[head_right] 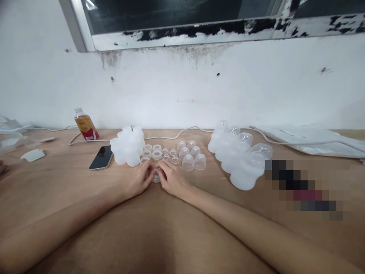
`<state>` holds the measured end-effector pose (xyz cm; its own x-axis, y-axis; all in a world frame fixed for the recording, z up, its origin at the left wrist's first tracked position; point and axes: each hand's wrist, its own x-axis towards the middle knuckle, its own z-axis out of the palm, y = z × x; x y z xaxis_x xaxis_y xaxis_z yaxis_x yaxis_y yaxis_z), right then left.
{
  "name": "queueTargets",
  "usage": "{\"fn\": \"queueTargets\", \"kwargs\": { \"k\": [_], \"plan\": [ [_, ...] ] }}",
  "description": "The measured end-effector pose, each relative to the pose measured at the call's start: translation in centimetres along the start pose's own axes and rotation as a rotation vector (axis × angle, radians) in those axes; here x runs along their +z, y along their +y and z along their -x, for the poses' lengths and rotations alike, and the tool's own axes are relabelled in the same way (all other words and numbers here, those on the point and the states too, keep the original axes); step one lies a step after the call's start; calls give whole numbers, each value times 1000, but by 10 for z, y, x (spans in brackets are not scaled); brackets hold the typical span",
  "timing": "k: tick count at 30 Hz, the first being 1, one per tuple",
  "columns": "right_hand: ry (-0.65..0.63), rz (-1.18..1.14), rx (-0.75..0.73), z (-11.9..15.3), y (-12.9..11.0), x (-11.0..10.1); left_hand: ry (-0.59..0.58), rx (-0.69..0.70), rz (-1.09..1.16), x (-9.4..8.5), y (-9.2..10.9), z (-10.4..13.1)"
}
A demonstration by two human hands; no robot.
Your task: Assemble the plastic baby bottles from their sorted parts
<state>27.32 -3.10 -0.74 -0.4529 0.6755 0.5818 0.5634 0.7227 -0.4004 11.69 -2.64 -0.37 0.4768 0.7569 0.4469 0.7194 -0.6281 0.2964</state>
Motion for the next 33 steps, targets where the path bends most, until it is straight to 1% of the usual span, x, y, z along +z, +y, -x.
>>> {"fn": "queueTargets", "kwargs": {
  "k": [3, 6, 9, 13, 16, 24, 29, 33],
  "plan": [
    [-7, 3, 17, -1, 0, 0, 12, -16, 3, 1, 1, 0],
    [-5, -6, 23, -2, 0, 0, 52, -48, 59, 3, -1, 0],
    [-29, 1, 20, -2, 0, 0, 86, -72, 119, 6, -4, 0],
    [-15, 6, 65, -1, 1, 1, 50, -58, 165, 6, -5, 0],
    [-6, -4, 80, -1, 3, 1, 18, -56, 159, 5, -4, 0],
    [-2, 16, 113, -1, 5, 2, -24, -38, 138, 3, -2, 0],
    [-16, 25, 142, -1, 6, 2, -9, -26, 148, 7, -5, -2],
    [-26, -32, 152, -1, 11, 1, 33, 18, 235, 11, -9, -3]
  ]
}}
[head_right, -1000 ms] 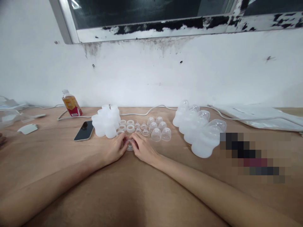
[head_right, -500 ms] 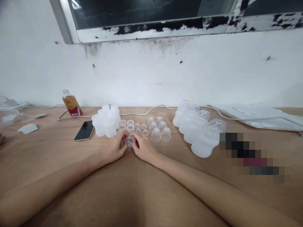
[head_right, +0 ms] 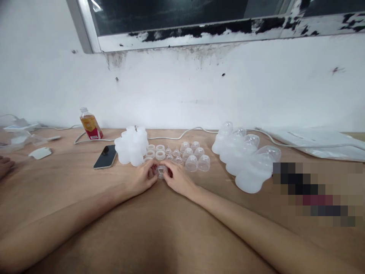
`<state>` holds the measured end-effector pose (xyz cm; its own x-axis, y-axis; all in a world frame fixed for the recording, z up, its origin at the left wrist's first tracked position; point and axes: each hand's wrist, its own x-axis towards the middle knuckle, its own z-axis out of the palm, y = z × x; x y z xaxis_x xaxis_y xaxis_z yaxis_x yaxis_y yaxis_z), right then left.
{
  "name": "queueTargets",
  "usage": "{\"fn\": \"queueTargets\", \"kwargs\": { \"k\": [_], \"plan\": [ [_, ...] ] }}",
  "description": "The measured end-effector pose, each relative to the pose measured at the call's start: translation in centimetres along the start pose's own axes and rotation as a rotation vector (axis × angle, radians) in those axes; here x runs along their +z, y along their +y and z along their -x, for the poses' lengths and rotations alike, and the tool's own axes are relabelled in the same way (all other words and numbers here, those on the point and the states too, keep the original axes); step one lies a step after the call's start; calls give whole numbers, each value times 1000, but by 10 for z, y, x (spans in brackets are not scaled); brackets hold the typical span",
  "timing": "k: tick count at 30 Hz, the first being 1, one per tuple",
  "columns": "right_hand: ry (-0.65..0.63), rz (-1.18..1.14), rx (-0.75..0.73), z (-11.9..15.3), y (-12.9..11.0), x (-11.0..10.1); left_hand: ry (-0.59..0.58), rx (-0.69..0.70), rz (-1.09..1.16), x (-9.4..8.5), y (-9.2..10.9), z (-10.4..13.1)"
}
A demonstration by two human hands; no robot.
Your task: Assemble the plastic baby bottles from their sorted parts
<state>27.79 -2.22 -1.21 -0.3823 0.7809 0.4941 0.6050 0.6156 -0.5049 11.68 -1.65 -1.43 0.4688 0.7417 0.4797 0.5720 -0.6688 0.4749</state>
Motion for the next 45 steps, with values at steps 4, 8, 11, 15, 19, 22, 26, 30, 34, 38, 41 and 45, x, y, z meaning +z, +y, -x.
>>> {"fn": "queueTargets", "kwargs": {
  "k": [4, 8, 11, 15, 19, 22, 26, 30, 34, 38, 41, 45],
  "plan": [
    [-60, -43, 6, -1, 5, -1, -1, 21, -1, 2, -1, 2],
    [-69, -52, 15, -1, 7, -2, -3, 75, -45, -10, 10, 2],
    [-64, -72, 41, -3, 8, -1, 92, 196, -155, -38, 21, -8],
    [-59, -90, 120, -4, 10, 1, 185, 137, -493, -88, 21, -27],
    [-63, -132, 151, -3, 10, 1, -26, 36, -686, -115, -2, -36],
    [-42, -194, 125, -2, 8, -1, -163, 6, -764, -119, -16, -37],
    [-31, -294, 186, -2, 4, -4, -164, 31, -736, -123, -11, -35],
    [-100, -401, 340, -2, 1, -5, -159, 72, -607, -127, 6, -33],
    [-116, -401, 344, -2, -1, -6, -320, -5, -477, -118, 12, -30],
    [-132, -386, 305, -2, -4, -7, -508, -28, -367, -100, 10, -26],
    [-128, -389, 280, -2, -6, -8, -579, 25, -402, -92, 8, -24],
    [-131, -427, 261, 1, -5, -9, -565, 89, -405, -93, 8, -24]
  ]
}}
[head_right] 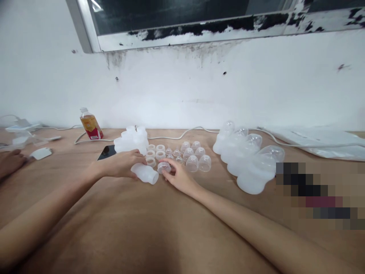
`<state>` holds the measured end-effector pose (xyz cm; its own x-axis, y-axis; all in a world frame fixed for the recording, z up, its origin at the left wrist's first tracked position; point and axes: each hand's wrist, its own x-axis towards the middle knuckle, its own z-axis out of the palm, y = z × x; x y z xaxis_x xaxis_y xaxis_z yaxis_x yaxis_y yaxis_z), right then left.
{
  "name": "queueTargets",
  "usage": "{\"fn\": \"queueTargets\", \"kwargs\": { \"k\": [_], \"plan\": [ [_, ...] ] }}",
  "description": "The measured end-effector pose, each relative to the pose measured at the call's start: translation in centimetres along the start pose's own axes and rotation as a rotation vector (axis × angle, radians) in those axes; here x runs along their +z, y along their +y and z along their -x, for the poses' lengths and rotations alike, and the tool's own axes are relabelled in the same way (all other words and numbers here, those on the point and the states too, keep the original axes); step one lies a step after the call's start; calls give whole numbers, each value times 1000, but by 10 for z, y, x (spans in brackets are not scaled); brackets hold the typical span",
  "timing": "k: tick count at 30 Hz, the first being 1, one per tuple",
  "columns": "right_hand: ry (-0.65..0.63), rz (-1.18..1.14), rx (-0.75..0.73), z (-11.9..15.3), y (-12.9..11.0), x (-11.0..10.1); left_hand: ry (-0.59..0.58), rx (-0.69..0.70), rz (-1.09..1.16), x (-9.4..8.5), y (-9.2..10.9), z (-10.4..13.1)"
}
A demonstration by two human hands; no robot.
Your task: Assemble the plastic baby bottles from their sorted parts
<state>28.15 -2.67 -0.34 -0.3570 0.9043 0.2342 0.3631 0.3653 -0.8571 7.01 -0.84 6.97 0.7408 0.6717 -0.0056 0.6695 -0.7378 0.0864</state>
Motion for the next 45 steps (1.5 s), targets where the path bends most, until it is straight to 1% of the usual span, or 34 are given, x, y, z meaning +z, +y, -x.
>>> {"fn": "queueTargets", "kwargs": {
  "k": [2, 4, 6, 8, 11, 14, 17, 21, 23, 27, 30, 32, 34, 37, 39, 41, 43, 45],
  "plan": [
    [12, -85, -9, 1, 2, -1, 62, -33, 58, -1, 0, 0],
    [68, -230, -42, 2, 3, -2, 154, -64, 169, 0, 4, -2],
    [147, -377, -74, 1, 5, -2, 258, -94, 296, 6, 11, -5],
    [208, -477, -81, -1, 5, -1, 327, -152, 374, 15, 19, -8],
    [261, -523, -75, -3, 5, 0, 318, -232, 382, 29, 28, -11],
    [270, -500, -83, -3, 4, 0, 308, -191, 413, 37, 27, -11],
    [292, -435, -119, -3, 2, -1, 322, -149, 428, 39, 23, -12],
    [341, -360, -165, -6, -6, -8, 327, -193, 345, 35, 24, -11],
    [304, -345, -183, -7, -11, -13, 309, -190, 328, 35, 23, -11],
    [91, -317, -169, -9, -15, -23, 278, -131, 356, 36, 18, -13],
    [19, -326, -166, -11, -15, -30, 246, -98, 294, 34, 17, -13],
    [-19, -291, -177, -12, -16, -37, 228, -79, 221, 31, 18, -13],
    [-59, -172, -172, -12, -18, -45, 216, -70, 153, 30, 19, -13],
    [-140, 82, -186, -12, -19, -55, 183, -61, 73, 29, 19, -11],
    [-227, 226, -259, -11, -18, -58, 150, -55, 46, 31, 16, -10],
    [-288, 315, -357, -10, -17, -58, 119, -49, 62, 33, 12, -9],
    [-286, 346, -418, -10, -16, -55, 94, -42, 117, 34, 8, -9],
    [-262, 345, -418, -10, -15, -53, 60, -26, 205, 32, 5, -10]
  ]
}}
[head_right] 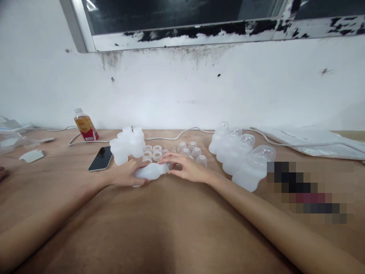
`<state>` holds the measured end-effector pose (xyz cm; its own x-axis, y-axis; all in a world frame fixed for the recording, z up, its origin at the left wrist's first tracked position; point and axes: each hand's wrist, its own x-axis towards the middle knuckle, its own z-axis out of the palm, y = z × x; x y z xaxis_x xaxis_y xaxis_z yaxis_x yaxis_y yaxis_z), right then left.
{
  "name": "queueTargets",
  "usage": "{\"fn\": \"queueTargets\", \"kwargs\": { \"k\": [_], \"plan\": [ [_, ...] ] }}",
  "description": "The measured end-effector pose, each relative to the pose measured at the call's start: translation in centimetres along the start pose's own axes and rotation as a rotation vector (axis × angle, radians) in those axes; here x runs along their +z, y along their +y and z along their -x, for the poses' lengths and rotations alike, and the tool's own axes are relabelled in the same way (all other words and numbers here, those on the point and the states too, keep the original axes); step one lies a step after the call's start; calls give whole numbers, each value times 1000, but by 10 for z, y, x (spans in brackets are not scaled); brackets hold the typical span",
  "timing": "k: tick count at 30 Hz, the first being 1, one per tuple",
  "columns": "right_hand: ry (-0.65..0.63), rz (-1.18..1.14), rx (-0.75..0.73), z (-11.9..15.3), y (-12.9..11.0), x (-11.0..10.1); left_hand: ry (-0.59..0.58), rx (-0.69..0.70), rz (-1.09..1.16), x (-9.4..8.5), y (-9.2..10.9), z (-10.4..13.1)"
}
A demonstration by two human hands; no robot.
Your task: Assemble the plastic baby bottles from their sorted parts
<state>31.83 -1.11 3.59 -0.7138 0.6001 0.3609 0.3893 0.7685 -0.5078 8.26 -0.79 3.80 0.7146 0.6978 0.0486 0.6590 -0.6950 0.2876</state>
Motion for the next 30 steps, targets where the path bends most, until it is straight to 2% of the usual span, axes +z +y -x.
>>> {"fn": "queueTargets", "kwargs": {
  "k": [3, 6, 8, 12, 17, 20, 22, 25, 27, 30],
  "plan": [
    [28, -33, 87, -1, 1, 0, -51, 10, 147, -4, 1, -1],
    [69, -82, 168, -1, 0, -2, 26, 11, 186, -7, 5, -1],
    [73, -94, 165, -1, -2, -2, 106, 17, 150, -7, 6, 0],
    [92, -92, 150, -3, -9, -2, 97, 46, 124, -6, 4, 0],
    [20, -275, 383, -6, -11, 3, 233, 88, -48, 0, 3, 1],
    [13, -395, 451, -8, -11, 6, 277, 93, -136, 5, 3, 2],
    [8, -430, 494, -9, -13, 8, 315, 112, -204, 8, 3, 3],
    [-65, -386, 576, -9, -16, 6, 343, 148, -279, 9, 1, 3],
    [-67, -242, 543, -8, -19, 2, 335, 137, -272, 9, 1, 3],
    [-13, 28, 298, -4, -22, -7, 339, 92, -230, 8, 1, 3]
  ]
}}
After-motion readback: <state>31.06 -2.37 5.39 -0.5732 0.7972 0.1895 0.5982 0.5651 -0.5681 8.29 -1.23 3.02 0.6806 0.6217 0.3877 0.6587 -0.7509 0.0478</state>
